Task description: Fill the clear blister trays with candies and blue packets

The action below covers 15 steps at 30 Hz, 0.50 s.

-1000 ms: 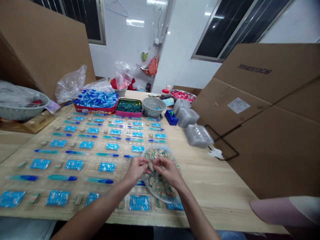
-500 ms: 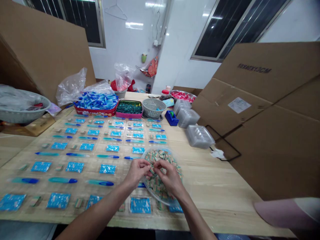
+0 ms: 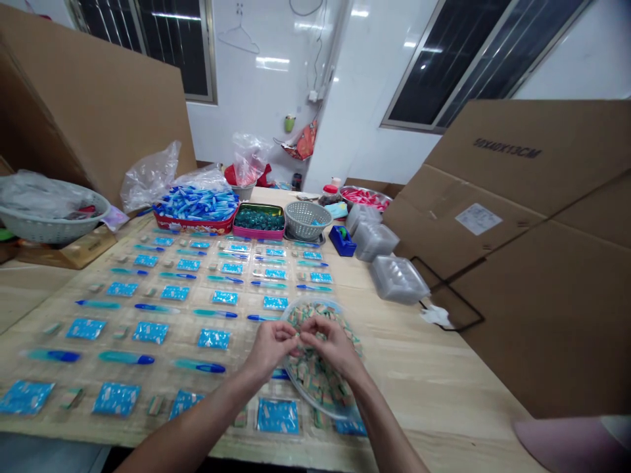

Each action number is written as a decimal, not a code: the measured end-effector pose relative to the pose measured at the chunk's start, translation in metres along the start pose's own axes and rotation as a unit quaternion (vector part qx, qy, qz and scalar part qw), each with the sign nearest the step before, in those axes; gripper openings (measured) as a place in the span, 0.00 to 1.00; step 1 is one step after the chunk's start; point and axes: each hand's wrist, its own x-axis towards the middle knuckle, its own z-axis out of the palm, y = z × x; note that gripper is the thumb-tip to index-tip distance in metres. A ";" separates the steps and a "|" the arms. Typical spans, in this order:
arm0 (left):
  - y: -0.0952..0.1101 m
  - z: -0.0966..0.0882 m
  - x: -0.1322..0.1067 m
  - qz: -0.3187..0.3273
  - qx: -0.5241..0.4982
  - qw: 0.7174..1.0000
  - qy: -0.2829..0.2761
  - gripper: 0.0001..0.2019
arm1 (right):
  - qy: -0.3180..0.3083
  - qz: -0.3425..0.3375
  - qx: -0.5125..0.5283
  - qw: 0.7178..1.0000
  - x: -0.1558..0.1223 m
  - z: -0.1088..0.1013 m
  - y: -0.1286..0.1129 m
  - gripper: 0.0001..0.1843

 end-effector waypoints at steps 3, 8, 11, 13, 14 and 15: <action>-0.003 0.001 0.001 0.003 0.010 1.000 0.009 0.12 | 0.014 -0.001 -0.102 0.995 0.019 -0.002 0.013 0.05; -0.007 0.002 0.002 0.005 0.011 1.000 0.012 0.11 | -0.008 -0.026 -0.315 0.949 0.031 0.005 0.027 0.10; -0.007 0.002 0.003 0.003 0.014 1.000 0.021 0.11 | 0.005 -0.037 -0.348 0.937 0.029 0.010 0.031 0.10; -0.007 0.003 0.003 0.005 0.018 1.000 0.022 0.11 | 0.009 -0.047 -0.340 0.939 0.027 0.012 0.033 0.10; -0.007 0.003 0.003 0.007 0.019 1.000 0.021 0.11 | 0.008 -0.053 -0.329 0.943 0.027 0.012 0.033 0.10; -0.007 0.003 0.003 0.009 0.020 1.000 0.019 0.10 | 0.007 -0.058 -0.315 0.947 0.027 0.012 0.033 0.10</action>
